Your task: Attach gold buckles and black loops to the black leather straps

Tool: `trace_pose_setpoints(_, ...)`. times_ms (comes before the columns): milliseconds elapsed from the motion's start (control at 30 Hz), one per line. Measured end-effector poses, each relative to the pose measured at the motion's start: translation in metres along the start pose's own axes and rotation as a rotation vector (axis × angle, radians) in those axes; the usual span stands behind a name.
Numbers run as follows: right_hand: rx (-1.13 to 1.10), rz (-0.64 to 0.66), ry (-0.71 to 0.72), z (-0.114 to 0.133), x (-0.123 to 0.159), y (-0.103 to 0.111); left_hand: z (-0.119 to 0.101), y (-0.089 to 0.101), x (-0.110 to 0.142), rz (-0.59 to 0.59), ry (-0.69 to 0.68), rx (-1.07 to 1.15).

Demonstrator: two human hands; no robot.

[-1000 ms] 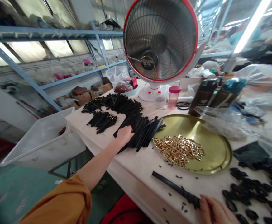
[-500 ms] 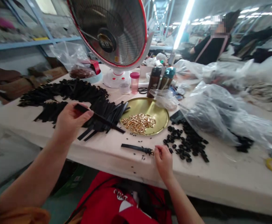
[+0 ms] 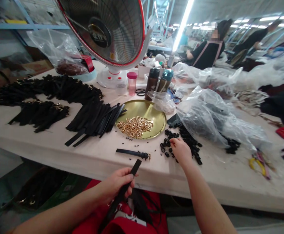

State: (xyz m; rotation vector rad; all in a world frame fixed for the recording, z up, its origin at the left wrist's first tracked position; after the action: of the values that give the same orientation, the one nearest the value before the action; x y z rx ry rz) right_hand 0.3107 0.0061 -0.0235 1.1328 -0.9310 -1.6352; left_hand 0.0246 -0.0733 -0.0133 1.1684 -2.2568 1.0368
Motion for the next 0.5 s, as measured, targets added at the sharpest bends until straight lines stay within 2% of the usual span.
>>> trace_pose_setpoints(167,0.13,0.156,0.059,-0.002,-0.015,-0.008,-0.041,-0.008,-0.011,0.028,-0.012,0.154)
trace_pose_setpoints(300,0.283,0.231,0.102,-0.006,-0.024,-0.014,-0.054,-0.015,-0.02,0.081,0.023,0.255)
trace_pose_setpoints(400,0.233,0.153,0.085,-0.011,-0.025,-0.007,-0.057,-0.015,-0.022,0.11,0.047,0.324)
trace_pose_setpoints(500,0.071,-0.026,-0.01,-0.014,-0.015,0.01,-0.058,-0.012,-0.02,0.127,0.067,0.371)
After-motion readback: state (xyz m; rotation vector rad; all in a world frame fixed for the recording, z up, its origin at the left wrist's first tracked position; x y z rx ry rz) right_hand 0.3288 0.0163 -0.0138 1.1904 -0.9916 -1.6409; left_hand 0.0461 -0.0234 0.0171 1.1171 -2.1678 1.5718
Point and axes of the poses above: each hand's wrist, its own x-axis away from the middle knuckle, its own y-axis out of the back of the hand, z = x × y, the point moved 4 cm from there along -x, towards the middle knuckle, and after that the axes turned 2 degrees about y, right-handed, at the moved point
